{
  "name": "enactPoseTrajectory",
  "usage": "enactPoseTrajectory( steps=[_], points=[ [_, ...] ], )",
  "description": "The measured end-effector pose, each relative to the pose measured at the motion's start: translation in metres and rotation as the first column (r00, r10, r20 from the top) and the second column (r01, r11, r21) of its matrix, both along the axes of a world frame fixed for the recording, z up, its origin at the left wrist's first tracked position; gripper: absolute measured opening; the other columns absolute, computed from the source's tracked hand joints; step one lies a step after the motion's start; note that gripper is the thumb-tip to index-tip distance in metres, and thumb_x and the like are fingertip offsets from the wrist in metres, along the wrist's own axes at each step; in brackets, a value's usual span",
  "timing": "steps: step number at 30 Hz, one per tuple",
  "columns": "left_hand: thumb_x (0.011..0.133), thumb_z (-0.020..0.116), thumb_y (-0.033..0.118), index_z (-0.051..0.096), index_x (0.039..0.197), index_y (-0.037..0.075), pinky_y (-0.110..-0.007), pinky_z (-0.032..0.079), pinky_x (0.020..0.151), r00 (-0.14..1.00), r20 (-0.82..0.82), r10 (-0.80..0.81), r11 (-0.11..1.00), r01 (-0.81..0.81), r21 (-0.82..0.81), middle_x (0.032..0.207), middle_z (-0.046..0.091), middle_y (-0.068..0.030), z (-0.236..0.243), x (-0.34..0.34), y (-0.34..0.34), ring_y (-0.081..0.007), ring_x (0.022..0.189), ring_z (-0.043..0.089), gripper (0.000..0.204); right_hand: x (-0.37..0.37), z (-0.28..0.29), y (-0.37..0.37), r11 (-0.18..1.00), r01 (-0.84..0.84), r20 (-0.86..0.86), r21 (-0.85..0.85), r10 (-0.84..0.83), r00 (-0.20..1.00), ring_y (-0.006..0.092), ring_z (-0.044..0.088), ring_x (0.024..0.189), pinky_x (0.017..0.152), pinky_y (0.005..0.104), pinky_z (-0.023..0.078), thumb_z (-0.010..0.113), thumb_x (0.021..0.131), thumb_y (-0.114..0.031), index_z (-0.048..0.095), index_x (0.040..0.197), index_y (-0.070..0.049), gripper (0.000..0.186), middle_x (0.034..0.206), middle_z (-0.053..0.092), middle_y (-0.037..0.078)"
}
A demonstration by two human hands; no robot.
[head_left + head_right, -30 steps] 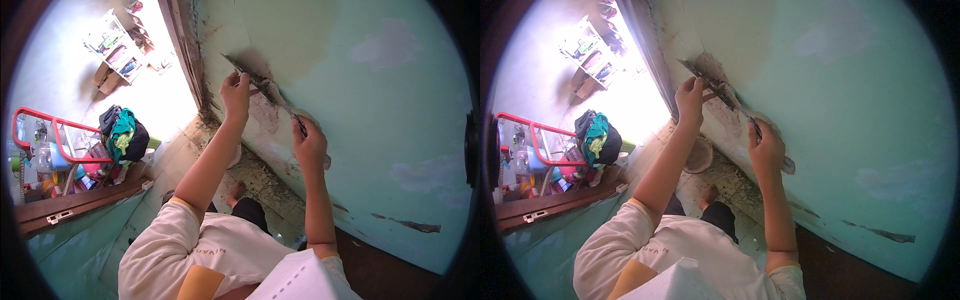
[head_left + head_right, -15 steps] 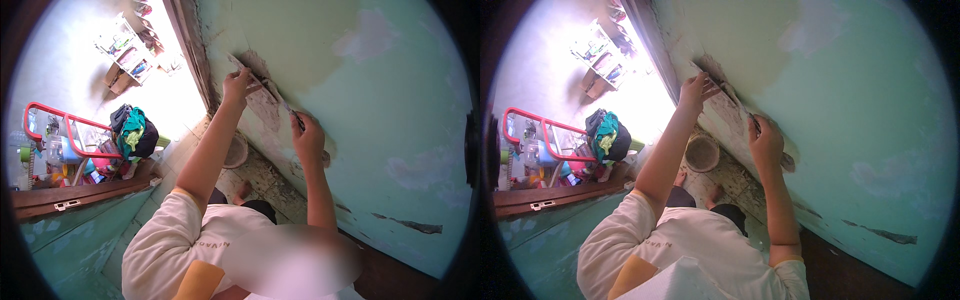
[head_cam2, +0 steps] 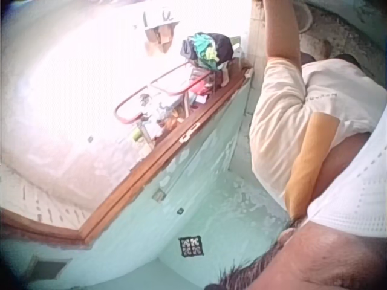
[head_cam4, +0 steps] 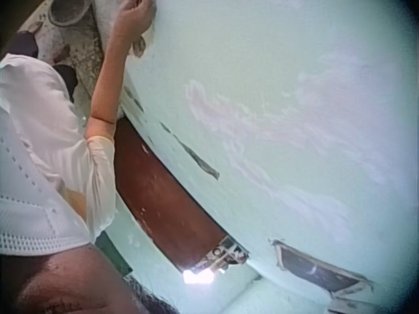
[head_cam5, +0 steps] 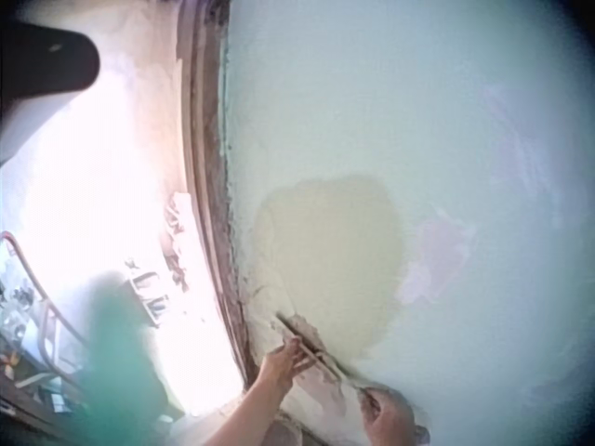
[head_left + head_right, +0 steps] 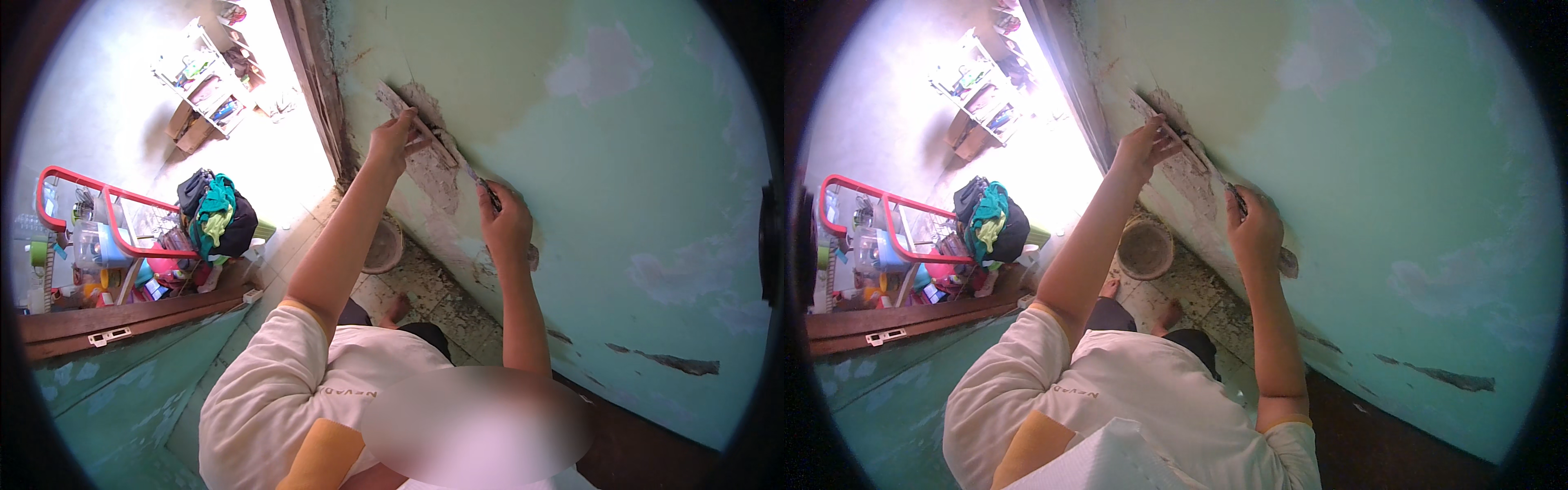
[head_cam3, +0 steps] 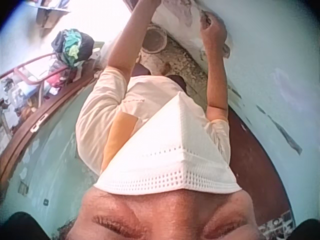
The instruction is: The person applies plaster to a damaged wall using a small palette knife, periodically scooping more plaster from a bucket on the floor.
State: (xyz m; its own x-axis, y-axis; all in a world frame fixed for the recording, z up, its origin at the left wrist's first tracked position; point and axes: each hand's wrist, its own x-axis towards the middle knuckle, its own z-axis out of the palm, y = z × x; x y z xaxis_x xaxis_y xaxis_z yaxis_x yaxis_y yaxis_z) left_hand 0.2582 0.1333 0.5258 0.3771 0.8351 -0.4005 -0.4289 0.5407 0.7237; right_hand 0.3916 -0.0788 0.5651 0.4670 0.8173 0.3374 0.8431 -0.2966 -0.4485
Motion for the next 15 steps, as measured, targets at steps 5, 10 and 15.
enactPoseTrajectory(
  steps=[5,10,15],
  points=[
    [0.093,0.073,0.031,0.038,0.139,-0.017,-0.046,0.060,0.095,1.000,-0.015,-0.027,0.999,0.028,0.017,0.138,0.044,-0.0304,-0.005,0.002,-0.001,-0.0407,0.127,0.051,0.075,-0.001,0.007,0.000,0.999,0.040,0.057,-0.009,-0.039,0.998,0.0356,0.068,0.079,0.070,0.0454,0.055,0.063,0.096,-0.041,0.073,0.105,-0.010,0.034,0.088,0.071,0.014],
    [0.092,0.075,0.032,0.036,0.139,-0.019,-0.046,0.060,0.096,1.000,0.020,0.003,1.000,-0.004,0.023,0.140,0.044,-0.0320,-0.007,0.002,-0.002,-0.0420,0.127,0.053,0.080,-0.003,0.021,-0.009,0.993,0.097,0.017,-0.070,-0.096,0.995,0.0345,0.069,0.077,0.069,0.0429,0.055,0.065,0.096,-0.040,0.074,0.104,-0.009,0.033,0.091,0.072,0.013],
    [0.091,0.076,0.032,0.040,0.137,-0.019,-0.046,0.061,0.095,1.000,0.008,0.025,1.000,-0.026,0.015,0.138,0.045,-0.0316,-0.003,0.001,-0.005,-0.0425,0.126,0.053,0.078,-0.006,0.049,-0.030,0.994,0.024,-0.021,-0.108,-0.026,0.999,0.0322,0.068,0.075,0.068,0.0400,0.054,0.065,0.096,-0.034,0.072,0.106,-0.007,0.029,0.087,0.071,0.013]
  ],
)
